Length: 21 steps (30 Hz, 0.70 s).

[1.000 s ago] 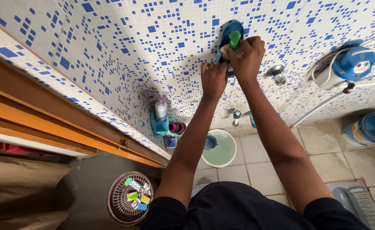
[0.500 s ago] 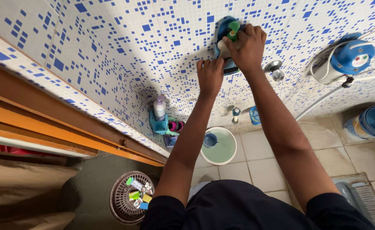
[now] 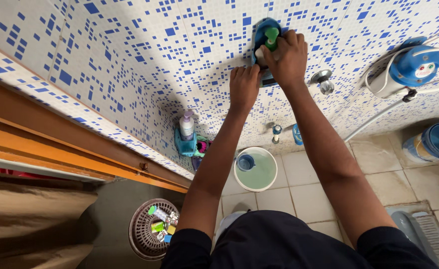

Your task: The person sits on the bathroom floor and handles two pump bottles. They first place a white bottle with a purple pump into a wall-mounted caddy. Then they pick up a white bottle with a green pump, open it, and place it into a blue wall-mounted holder.

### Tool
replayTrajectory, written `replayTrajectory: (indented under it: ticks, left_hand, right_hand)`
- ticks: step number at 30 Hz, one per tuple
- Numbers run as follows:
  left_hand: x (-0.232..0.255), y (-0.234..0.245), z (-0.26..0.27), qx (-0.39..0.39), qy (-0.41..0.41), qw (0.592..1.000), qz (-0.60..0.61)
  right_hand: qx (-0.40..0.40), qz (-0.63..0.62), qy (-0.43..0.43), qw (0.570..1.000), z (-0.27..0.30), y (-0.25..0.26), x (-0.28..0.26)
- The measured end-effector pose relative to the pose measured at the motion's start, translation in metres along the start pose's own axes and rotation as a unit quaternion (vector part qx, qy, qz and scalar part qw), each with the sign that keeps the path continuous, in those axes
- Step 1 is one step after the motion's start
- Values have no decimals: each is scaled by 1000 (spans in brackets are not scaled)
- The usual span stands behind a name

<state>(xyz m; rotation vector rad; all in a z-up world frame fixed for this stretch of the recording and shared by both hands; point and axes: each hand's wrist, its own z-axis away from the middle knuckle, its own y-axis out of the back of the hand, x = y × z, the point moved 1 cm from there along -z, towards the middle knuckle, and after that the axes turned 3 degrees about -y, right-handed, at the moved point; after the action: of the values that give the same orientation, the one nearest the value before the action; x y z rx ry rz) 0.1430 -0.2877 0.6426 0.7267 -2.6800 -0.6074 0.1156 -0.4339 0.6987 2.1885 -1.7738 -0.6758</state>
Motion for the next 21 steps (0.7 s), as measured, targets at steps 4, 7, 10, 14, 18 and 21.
replayTrajectory:
  ticks: [4, 7, 10, 14, 18, 21]
  left_hand:
    - [-2, 0, 4, -2, 22, 999, 29]
    - [-5, -3, 4, -18, 40, 998, 52]
    - [-7, -2, 3, -26, 21, 996, 77]
    - [-6, 15, -4, -5, 6, 997, 77]
    - [-2, 28, -18, 9, 11, 997, 77]
    - [-6, 24, -27, -5, 10, 997, 78]
  right_hand:
    - [-10, -32, -27, 999, 4, 1, -3]
    - [-13, -41, -50, 998, 11, 3, -2]
    - [-19, -48, -64, 997, 14, 1, -4]
    - [-38, -94, -37, 994, 16, 8, 1]
    - [-35, -123, -34, 991, 19, 18, 7]
    - [-43, -149, -29, 987, 19, 14, 13]
